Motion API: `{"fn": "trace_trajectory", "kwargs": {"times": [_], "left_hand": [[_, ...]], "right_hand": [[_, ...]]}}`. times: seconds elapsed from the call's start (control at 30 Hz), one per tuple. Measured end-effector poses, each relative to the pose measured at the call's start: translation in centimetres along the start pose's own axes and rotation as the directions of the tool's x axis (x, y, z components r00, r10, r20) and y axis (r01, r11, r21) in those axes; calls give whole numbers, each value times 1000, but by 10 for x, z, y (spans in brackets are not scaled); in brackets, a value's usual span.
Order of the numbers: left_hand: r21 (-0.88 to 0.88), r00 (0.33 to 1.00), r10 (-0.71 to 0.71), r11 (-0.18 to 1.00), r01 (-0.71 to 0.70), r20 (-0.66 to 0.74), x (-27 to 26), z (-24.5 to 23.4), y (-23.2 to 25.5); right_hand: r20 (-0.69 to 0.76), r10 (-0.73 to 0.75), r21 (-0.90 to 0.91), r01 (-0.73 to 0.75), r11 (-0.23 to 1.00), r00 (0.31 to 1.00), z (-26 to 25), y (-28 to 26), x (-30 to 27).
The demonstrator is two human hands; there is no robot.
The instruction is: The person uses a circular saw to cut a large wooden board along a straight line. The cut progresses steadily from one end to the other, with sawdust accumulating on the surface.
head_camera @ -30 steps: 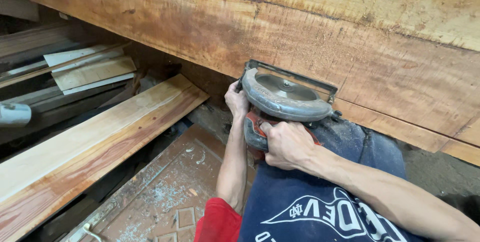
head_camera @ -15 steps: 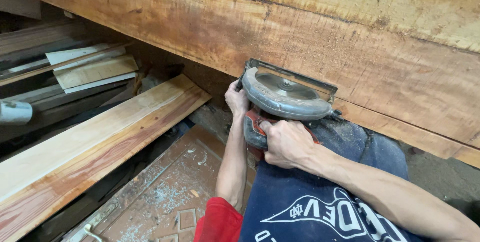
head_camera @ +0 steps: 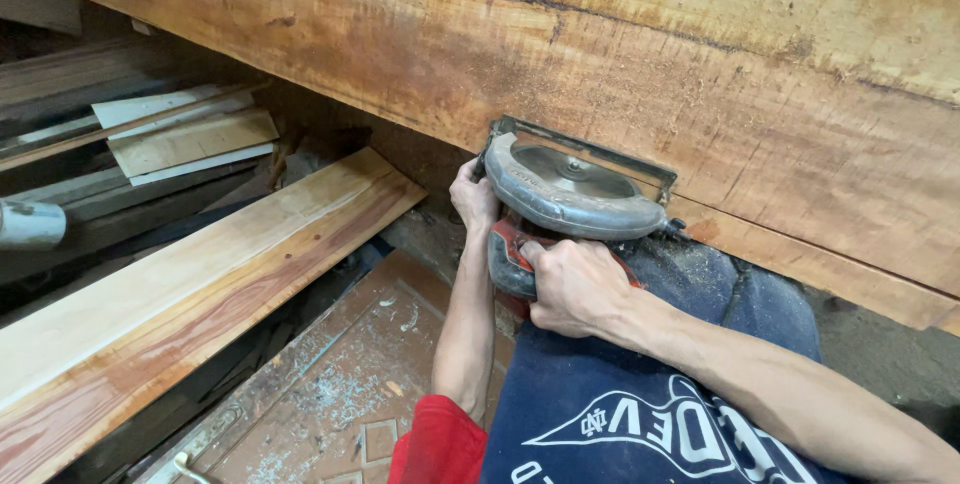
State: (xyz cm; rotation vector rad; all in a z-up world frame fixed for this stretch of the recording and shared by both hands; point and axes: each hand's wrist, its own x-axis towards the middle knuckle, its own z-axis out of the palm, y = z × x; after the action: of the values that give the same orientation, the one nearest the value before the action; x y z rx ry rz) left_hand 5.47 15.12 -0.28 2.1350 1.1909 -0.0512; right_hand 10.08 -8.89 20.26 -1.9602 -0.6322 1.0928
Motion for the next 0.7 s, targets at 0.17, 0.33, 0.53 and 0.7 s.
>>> {"fn": "trace_trajectory", "kwargs": {"times": [0.17, 0.33, 0.53, 0.7], "left_hand": [[-13, 1000, -6, 1000, 6, 8, 6, -5, -1], [-3, 1000, 9, 1000, -9, 6, 14, -9, -6], [5, 1000, 8, 1000, -8, -6, 29, -12, -12], [-59, 1000, -27, 998, 27, 10, 38, -15, -15]], "right_hand": [[-6, -11, 15, 11, 1000, 1000, 1, -5, 7], [-12, -8, 0, 8, 1000, 1000, 2, -10, 14], [4, 8, -8, -8, 1000, 1000, 1, -18, 24], [12, 22, -10, -22, 1000, 1000, 1, -23, 31]]}}
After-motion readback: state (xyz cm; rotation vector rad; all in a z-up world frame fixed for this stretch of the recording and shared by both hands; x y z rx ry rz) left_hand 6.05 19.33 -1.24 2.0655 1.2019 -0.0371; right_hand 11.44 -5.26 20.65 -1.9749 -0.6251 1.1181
